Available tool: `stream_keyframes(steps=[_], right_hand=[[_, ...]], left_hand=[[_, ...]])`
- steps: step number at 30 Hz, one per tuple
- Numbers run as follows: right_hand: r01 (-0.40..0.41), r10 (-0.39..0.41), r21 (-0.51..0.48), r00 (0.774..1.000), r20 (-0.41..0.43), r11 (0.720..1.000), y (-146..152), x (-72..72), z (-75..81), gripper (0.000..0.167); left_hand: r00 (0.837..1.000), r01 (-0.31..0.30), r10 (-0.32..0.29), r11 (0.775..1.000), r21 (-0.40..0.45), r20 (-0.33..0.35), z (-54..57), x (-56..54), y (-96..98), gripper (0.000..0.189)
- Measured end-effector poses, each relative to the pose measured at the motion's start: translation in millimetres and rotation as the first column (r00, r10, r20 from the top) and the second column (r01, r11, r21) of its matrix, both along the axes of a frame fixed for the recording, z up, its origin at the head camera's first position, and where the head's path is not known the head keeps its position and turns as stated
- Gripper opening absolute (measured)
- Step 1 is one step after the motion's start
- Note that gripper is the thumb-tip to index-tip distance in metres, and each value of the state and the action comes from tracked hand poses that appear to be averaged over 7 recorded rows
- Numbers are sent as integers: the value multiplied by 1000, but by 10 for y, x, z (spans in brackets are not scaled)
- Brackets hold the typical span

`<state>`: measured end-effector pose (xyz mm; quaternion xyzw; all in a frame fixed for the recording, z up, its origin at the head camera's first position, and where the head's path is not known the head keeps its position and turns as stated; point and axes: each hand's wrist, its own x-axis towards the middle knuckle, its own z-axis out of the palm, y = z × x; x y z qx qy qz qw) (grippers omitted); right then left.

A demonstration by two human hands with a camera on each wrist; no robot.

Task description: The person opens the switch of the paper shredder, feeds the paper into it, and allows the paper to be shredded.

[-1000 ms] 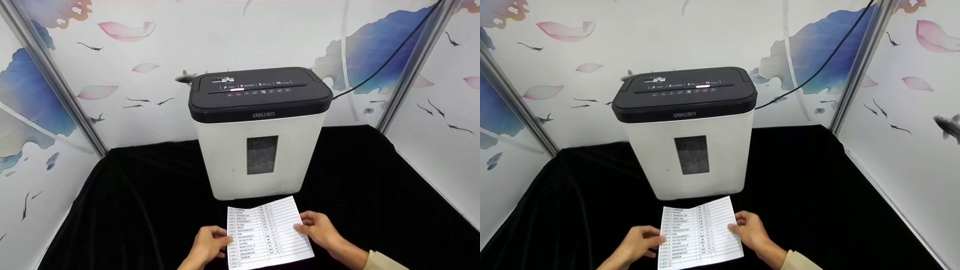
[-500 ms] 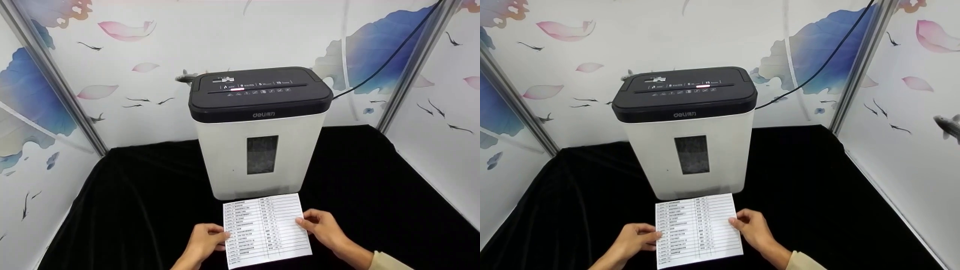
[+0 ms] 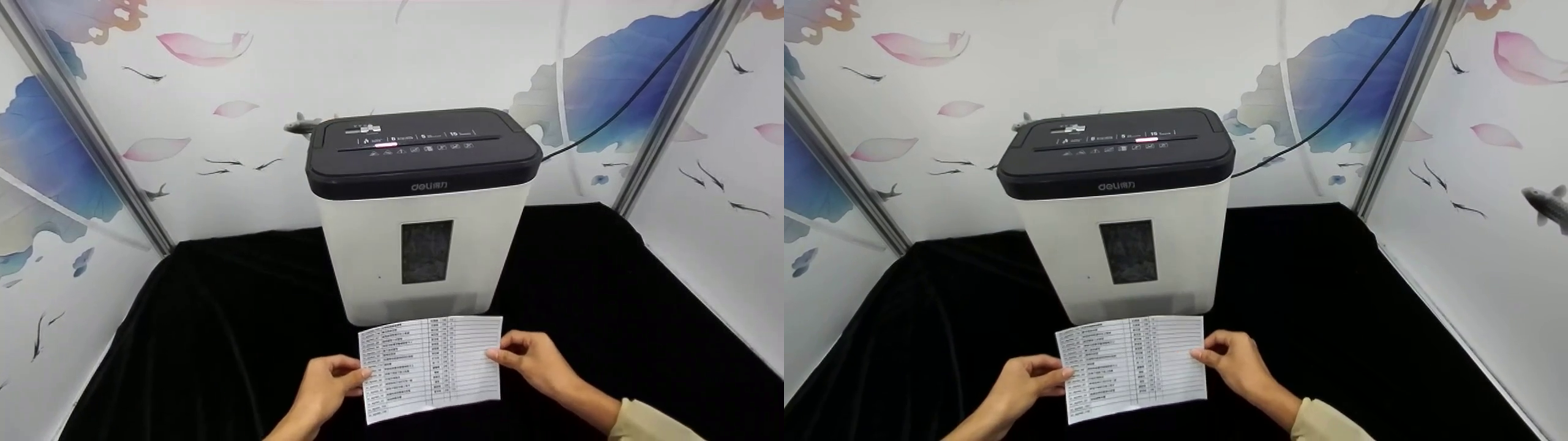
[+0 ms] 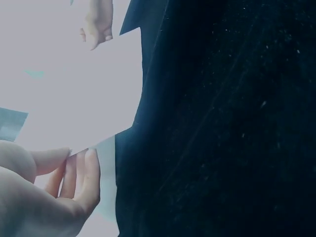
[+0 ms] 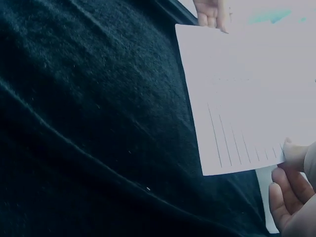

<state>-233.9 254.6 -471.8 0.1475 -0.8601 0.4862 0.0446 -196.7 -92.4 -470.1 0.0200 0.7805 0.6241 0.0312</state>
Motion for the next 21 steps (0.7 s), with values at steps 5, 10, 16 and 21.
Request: stream_keyframes(steps=[5, 10, 16, 21], right_hand=[[-22, 24, 42, 998, -56, 999, 7, -3, 99, 14], [-39, 42, 44, 997, -70, 998, 5, -3, 189, 13], [-43, 48, 44, 993, -111, 998, -6, -22, 285, 12], [-51, 59, 63, 988, -144, 997, -24, -46, 376, 12]], left_hand=[[999, -1, 1, 1000, -12, -43, 114, 5, -29, 21], [998, 2, -3, 1000, -14, -61, 224, -3, -43, 22], [998, 7, -6, 1000, 16, -56, 285, -13, -50, 21], [998, -12, 14, 999, 31, -62, 342, -22, -66, 21]])
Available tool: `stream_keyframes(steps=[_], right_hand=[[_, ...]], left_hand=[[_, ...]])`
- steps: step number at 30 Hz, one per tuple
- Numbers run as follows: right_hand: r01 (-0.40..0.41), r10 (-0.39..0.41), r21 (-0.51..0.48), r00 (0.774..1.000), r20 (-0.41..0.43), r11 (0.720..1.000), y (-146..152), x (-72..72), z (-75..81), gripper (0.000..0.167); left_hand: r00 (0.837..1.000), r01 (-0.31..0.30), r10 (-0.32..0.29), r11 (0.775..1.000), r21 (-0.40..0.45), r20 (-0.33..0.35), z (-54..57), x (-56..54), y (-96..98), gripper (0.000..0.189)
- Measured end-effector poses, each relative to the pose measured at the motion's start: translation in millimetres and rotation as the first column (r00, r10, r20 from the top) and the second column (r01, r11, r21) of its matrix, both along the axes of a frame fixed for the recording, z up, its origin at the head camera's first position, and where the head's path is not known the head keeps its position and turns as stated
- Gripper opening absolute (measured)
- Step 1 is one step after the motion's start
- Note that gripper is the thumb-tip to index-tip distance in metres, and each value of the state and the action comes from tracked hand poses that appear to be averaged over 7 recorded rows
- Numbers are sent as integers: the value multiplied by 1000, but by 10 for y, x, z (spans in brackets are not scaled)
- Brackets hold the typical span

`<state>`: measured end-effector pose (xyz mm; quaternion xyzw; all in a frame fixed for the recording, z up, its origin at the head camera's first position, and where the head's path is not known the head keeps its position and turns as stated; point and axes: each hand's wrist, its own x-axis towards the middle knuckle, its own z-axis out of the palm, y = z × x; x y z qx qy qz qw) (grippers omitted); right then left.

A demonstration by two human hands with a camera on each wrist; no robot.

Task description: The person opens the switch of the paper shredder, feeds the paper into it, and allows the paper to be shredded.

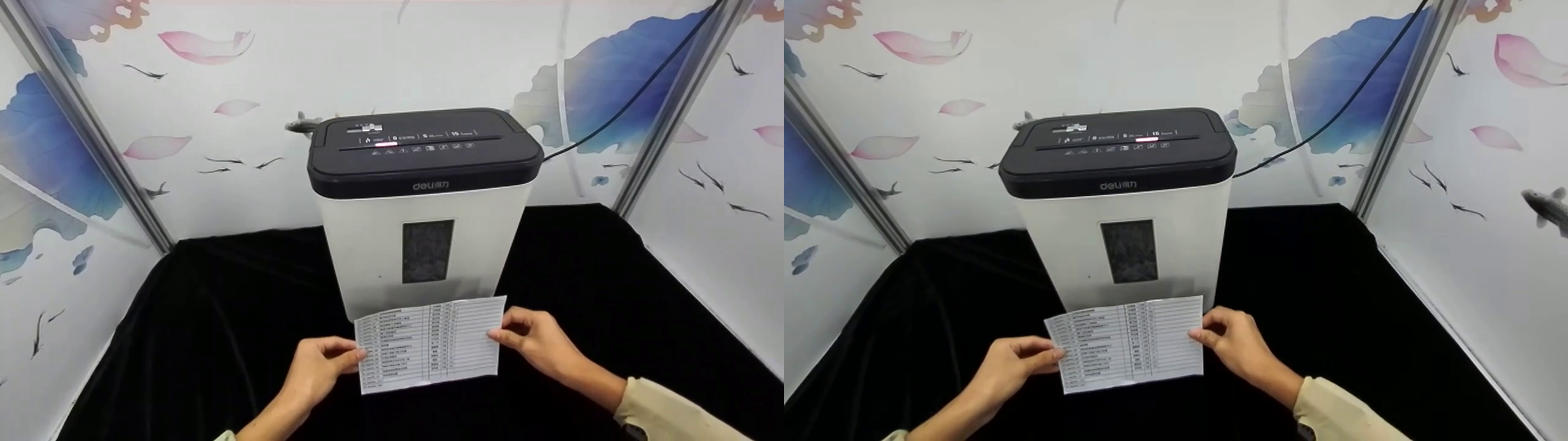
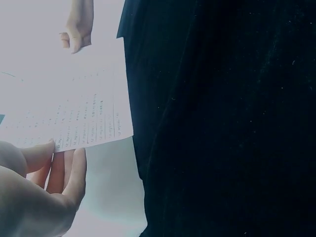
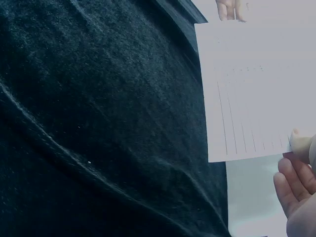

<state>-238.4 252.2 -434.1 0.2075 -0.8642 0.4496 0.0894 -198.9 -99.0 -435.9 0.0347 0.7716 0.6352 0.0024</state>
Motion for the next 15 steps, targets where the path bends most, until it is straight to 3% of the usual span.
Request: stream_keyframes(steps=[7, 15], right_hand=[[-74, 74, -1, 993, -92, 997, 21, -62, 112, 1], [-57, 62, 33, 979, -196, 998, 46, -129, 250, 10]], left_hand=[[999, -19, 18, 999, -31, -32, 249, -21, -30, 19], [998, -23, 20, 998, -56, -53, 485, -19, -25, 18]])
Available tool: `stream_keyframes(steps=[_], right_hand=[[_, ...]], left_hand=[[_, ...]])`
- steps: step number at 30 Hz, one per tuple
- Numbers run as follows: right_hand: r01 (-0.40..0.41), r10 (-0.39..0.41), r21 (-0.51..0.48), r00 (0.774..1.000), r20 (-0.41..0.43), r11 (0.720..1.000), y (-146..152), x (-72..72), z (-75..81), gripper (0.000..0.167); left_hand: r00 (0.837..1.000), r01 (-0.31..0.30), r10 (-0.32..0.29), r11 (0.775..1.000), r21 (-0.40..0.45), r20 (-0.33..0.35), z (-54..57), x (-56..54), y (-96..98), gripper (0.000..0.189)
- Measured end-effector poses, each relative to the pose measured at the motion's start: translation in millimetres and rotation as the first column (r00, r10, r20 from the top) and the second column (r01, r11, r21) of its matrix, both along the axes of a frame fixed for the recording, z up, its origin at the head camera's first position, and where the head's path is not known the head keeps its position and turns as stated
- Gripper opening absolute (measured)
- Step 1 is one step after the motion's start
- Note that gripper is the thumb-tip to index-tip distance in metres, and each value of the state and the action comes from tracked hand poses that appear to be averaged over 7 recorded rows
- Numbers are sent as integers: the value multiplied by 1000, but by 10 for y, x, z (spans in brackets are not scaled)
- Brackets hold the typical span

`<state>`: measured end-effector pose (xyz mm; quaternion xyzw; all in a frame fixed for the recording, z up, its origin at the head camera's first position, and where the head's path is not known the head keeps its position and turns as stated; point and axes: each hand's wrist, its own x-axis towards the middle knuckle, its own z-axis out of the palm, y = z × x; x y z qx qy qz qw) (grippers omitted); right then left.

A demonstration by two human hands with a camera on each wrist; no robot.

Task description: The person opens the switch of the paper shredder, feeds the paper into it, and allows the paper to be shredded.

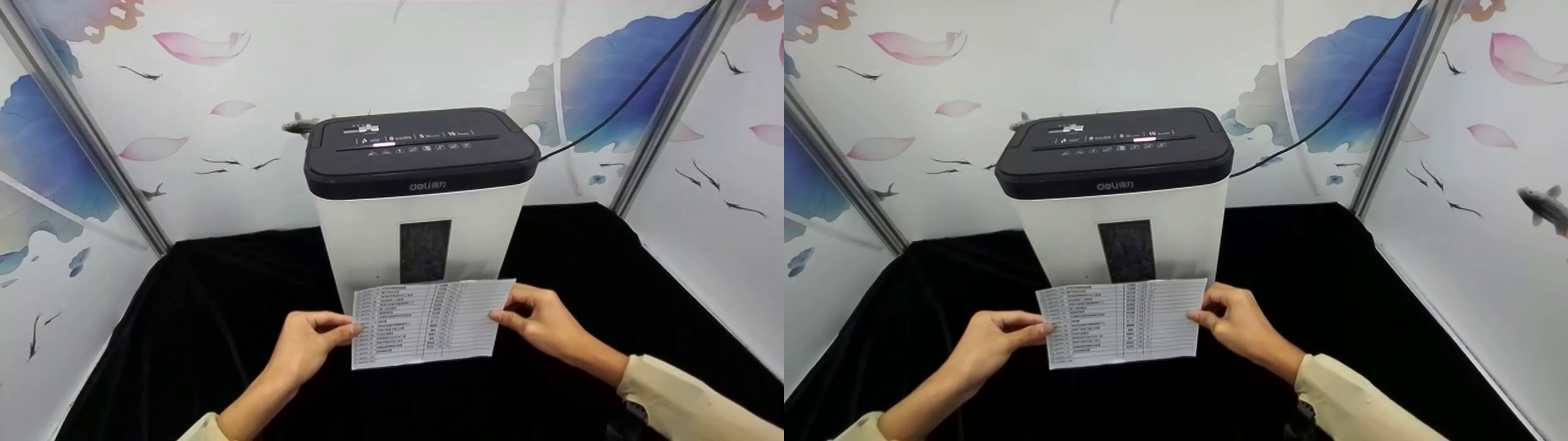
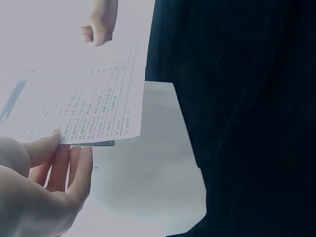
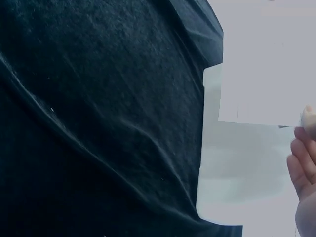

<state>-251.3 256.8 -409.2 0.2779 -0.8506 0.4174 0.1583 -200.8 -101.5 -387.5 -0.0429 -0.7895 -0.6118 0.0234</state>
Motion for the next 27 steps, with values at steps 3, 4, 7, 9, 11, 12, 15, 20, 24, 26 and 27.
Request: stream_keyframes(steps=[3, 4, 7, 9, 11, 12, 15, 20, 24, 26, 27], right_hand=[[4, -4, 14, 1000, -6, 1000, -16, -40, 46, 12], [2, -2, 21, 1000, -10, 1000, -20, -53, 64, 10], [-4, 5, 38, 999, -32, 999, -35, -86, 127, 7], [-8, 10, 43, 999, -48, 999, -47, -103, 175, 7], [-11, 13, 40, 998, -64, 999, -53, -115, 218, 11], [-11, 13, 36, 997, -70, 999, -56, -116, 238, 13], [-9, 12, 32, 997, -81, 999, -48, -130, 293, 18], [-31, 31, -31, 999, -26, 999, -53, -157, 412, 16], [-46, 49, -92, 998, 27, 995, -104, -170, 550, 12], [-46, 49, -100, 998, 27, 994, -135, -179, 624, 12], [-43, 45, -99, 999, 22, 994, -151, -183, 664, 12]], left_hand=[[1000, 3, -3, 1000, 20, 10, 30, -6, -13, 18], [1000, 4, -4, 1000, 26, 16, 37, -7, -18, 18], [1000, 2, -3, 999, 42, 26, 57, -7, -35, 19], [1000, -5, 4, 999, 43, 28, 81, -9, -42, 19], [999, -13, 11, 999, 41, 30, 112, -9, -43, 19], [999, -14, 12, 999, 41, 31, 129, -9, -41, 19], [1000, -16, 15, 999, 49, 25, 189, -18, -30, 18], [999, -43, 44, 998, 55, 1, 303, -77, -14, 16], [997, -78, 79, 995, 66, -5, 409, -123, -35, 14], [996, -91, 92, 993, 76, -6, 465, -137, -53, 13], [995, -95, 96, 992, 78, -8, 495, -142, -64, 13]])
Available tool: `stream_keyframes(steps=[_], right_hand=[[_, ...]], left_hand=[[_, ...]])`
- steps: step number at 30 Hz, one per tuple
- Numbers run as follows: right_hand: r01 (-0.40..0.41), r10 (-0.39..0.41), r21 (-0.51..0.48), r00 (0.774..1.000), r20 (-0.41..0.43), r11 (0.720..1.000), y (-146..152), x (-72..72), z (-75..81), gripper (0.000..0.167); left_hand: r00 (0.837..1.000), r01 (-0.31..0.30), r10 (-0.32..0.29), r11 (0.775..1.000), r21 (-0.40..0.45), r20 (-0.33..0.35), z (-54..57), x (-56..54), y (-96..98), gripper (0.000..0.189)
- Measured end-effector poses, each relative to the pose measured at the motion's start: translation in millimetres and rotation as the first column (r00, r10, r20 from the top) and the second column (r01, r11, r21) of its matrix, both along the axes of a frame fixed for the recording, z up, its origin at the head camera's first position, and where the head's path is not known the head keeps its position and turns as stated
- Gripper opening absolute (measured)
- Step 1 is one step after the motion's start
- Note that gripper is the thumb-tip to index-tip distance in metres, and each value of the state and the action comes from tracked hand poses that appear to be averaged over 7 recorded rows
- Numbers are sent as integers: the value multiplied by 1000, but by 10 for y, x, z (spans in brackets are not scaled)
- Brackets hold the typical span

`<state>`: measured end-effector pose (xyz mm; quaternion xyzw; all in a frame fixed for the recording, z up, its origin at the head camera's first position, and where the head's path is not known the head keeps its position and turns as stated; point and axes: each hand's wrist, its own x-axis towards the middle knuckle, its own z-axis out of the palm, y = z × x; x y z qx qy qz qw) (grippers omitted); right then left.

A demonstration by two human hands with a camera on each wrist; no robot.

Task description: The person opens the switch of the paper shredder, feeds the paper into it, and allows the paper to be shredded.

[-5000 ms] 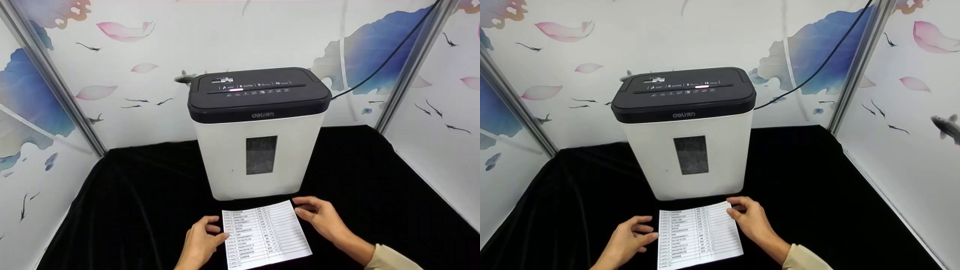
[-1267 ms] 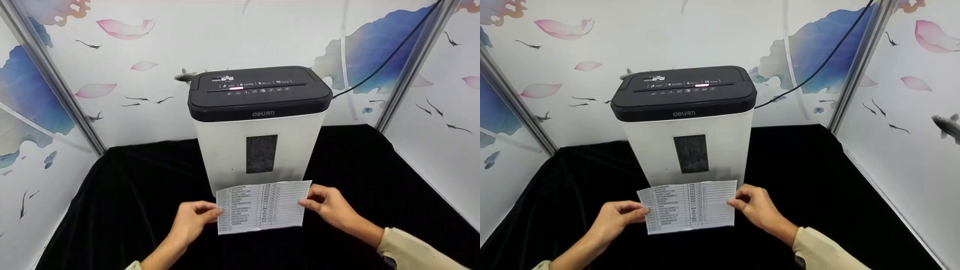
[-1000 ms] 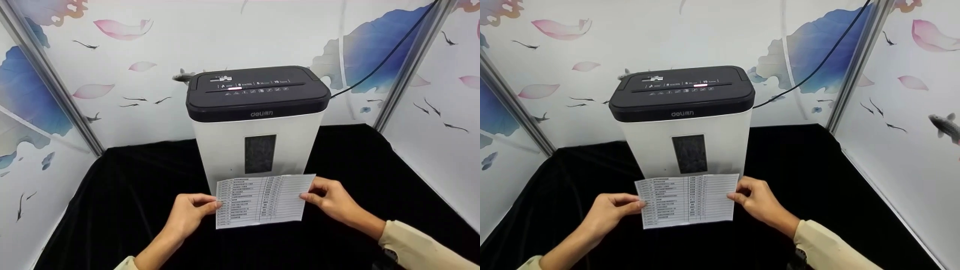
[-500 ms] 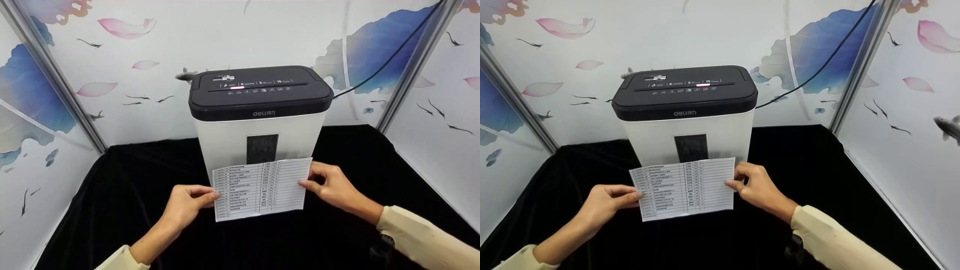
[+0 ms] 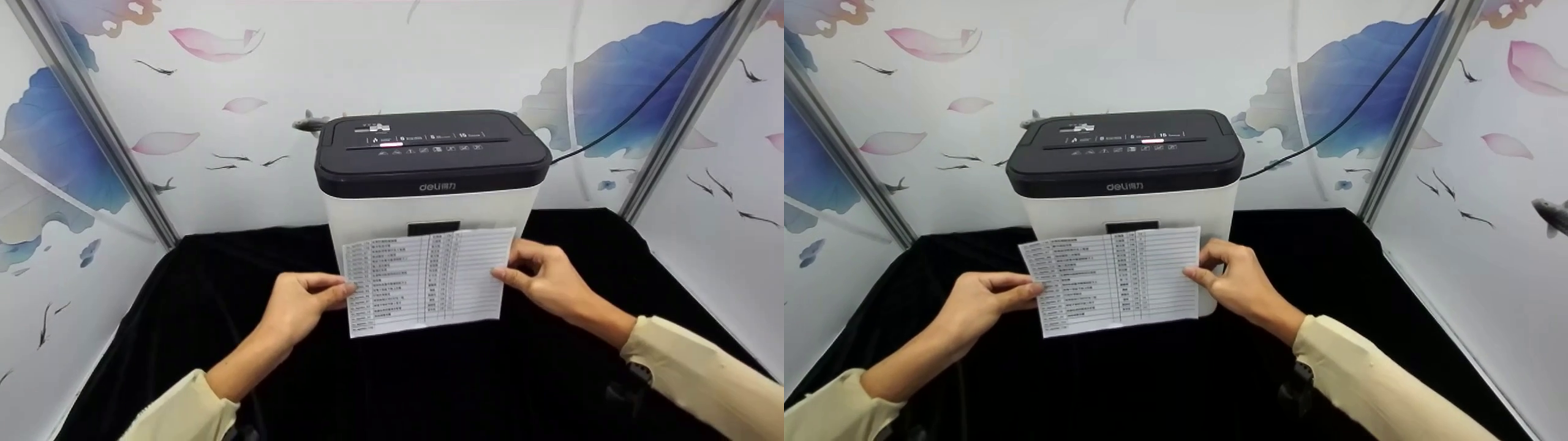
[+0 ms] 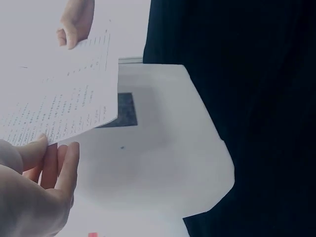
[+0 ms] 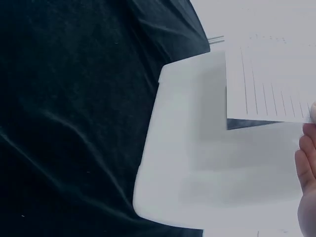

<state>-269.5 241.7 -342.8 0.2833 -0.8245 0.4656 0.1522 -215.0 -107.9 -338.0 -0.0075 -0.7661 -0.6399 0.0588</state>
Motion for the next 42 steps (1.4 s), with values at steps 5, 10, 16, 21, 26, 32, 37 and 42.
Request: stream_keyframes(steps=[5, 10, 16, 21, 26, 32, 37, 42], right_hand=[[22, -21, 18, 999, -41, 1000, -66, -16, 197, 12], [52, -49, 42, 996, -77, 998, -117, -39, 423, 11], [74, -65, 99, 994, -88, 992, -90, -73, 703, 8], [86, -68, 121, 987, -144, 989, -42, -103, 903, 14], [94, -73, 101, 977, -198, 990, -44, -117, 1032, 14], [123, -117, 6, 958, -263, 992, -109, -148, 1228, 13], [126, -138, -67, 963, -230, 990, -166, -185, 1462, 7], [139, -166, -132, 962, -218, 981, -208, -240, 1668, 17]], left_hand=[[1000, 1, -2, 999, -44, -20, 194, -9, -65, 13], [998, 7, -13, 993, -115, -59, 431, -28, -132, 14], [996, -7, -9, 985, -173, -88, 620, -114, -131, 17], [992, 18, -40, 984, -179, -120, 740, -197, -101, 18], [989, 25, -52, 981, -190, -138, 909, -236, -103, 16], [984, 0, -34, 982, -189, -173, 1205, -304, -103, 17], [973, -25, -11, 988, -152, -232, 1433, -370, -112, 16], [954, -54, 15, 991, -123, -300, 1639, -426, -95, 15]])
